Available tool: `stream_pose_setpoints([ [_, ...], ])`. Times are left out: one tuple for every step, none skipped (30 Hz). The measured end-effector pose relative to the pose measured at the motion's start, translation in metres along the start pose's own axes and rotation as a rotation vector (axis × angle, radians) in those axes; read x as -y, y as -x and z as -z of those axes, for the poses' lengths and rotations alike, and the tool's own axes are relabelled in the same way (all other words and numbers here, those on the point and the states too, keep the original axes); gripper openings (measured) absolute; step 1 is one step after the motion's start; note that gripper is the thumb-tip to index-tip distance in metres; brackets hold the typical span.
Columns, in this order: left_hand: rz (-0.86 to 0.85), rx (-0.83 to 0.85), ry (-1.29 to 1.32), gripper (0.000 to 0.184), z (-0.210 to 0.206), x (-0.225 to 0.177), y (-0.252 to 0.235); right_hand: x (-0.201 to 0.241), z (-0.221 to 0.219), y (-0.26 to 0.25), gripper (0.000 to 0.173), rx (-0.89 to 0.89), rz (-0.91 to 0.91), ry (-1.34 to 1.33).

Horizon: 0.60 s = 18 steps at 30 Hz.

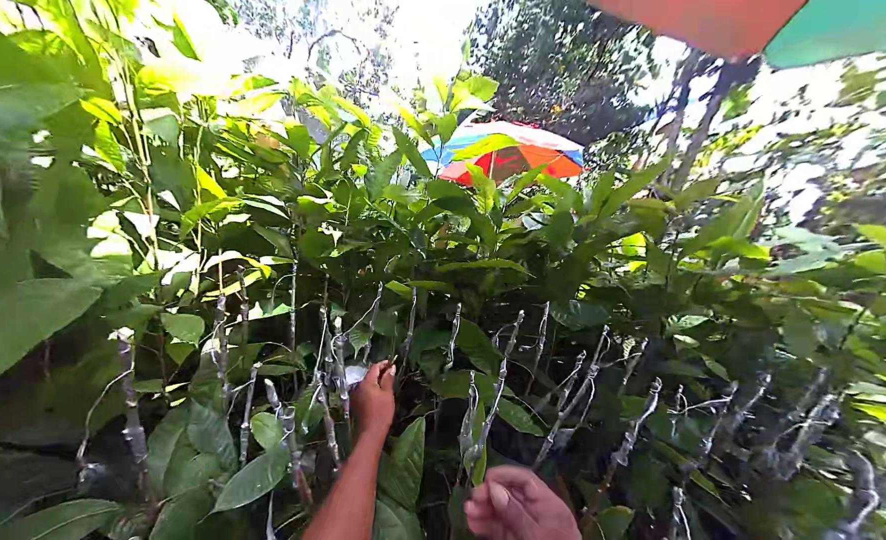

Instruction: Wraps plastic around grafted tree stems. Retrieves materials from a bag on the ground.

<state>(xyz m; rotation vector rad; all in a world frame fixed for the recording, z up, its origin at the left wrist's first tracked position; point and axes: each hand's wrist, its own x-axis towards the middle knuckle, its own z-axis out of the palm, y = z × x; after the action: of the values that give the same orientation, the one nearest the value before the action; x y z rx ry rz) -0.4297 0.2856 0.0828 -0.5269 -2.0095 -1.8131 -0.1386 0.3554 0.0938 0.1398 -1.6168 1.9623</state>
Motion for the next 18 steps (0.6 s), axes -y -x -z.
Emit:
stream_pose_setpoints([
  [-0.035,0.037,-0.004,0.029,0.005,0.002,0.003,0.003,-0.012,-0.019,0.016,-0.005,-0.004,0.031],
  [-0.059,0.08,-0.015,0.028,0.011,0.003,0.006,0.004,-0.022,-0.042,0.018,-0.001,-0.009,0.078],
  [-0.07,0.125,-0.02,0.028,0.018,0.004,0.009,0.003,-0.031,-0.065,0.019,0.011,-0.028,0.153],
  [-0.07,0.172,-0.011,0.028,0.026,0.005,0.011,0.002,-0.038,-0.089,0.022,0.02,-0.057,0.255],
  [-0.067,0.219,0.012,0.028,0.032,0.007,0.013,-0.002,-0.043,-0.112,0.024,0.024,-0.09,0.378],
  [-0.063,0.263,0.053,0.027,0.036,0.011,0.014,-0.007,-0.045,-0.133,0.026,0.025,-0.121,0.517],
  [-0.055,0.309,0.106,0.026,0.039,0.015,0.015,-0.014,-0.046,-0.151,0.027,0.029,-0.146,0.659],
  [-0.038,0.361,0.172,0.025,0.042,0.018,0.014,-0.02,-0.045,-0.167,0.027,0.042,-0.161,0.795],
  [-0.015,0.418,0.236,0.026,0.045,0.02,0.014,-0.024,-0.043,-0.18,0.027,0.07,-0.165,0.936],
  [0.016,0.479,0.294,0.028,0.047,0.021,0.013,-0.027,-0.042,-0.189,0.028,0.121,-0.164,1.074],
  [0.048,0.532,0.346,0.03,0.049,0.021,0.013,-0.028,-0.043,-0.195,0.028,0.19,-0.159,1.19],
  [0.08,0.569,0.393,0.032,0.051,0.021,0.013,-0.028,-0.046,-0.199,0.028,0.269,-0.153,1.281],
  [0.107,0.588,0.436,0.032,0.053,0.023,0.013,-0.029,-0.05,-0.201,0.028,0.348,-0.144,1.343],
  [0.132,0.595,0.477,0.031,0.053,0.025,0.013,-0.03,-0.053,-0.203,0.028,0.418,-0.129,1.379],
  [0.158,0.594,0.523,0.03,0.052,0.027,0.012,-0.033,-0.053,-0.207,0.028,0.478,-0.111,1.406],
  [0.186,0.592,0.571,0.03,0.051,0.029,0.011,-0.037,-0.052,-0.211,0.028,0.521,-0.099,1.425],
  [0.214,0.59,0.616,0.031,0.049,0.03,0.01,-0.04,-0.051,-0.214,0.028,0.551,-0.103,1.439],
  [0.235,0.593,0.649,0.031,0.048,0.031,0.009,-0.042,-0.051,-0.216,0.028,0.57,-0.111,1.448],
])
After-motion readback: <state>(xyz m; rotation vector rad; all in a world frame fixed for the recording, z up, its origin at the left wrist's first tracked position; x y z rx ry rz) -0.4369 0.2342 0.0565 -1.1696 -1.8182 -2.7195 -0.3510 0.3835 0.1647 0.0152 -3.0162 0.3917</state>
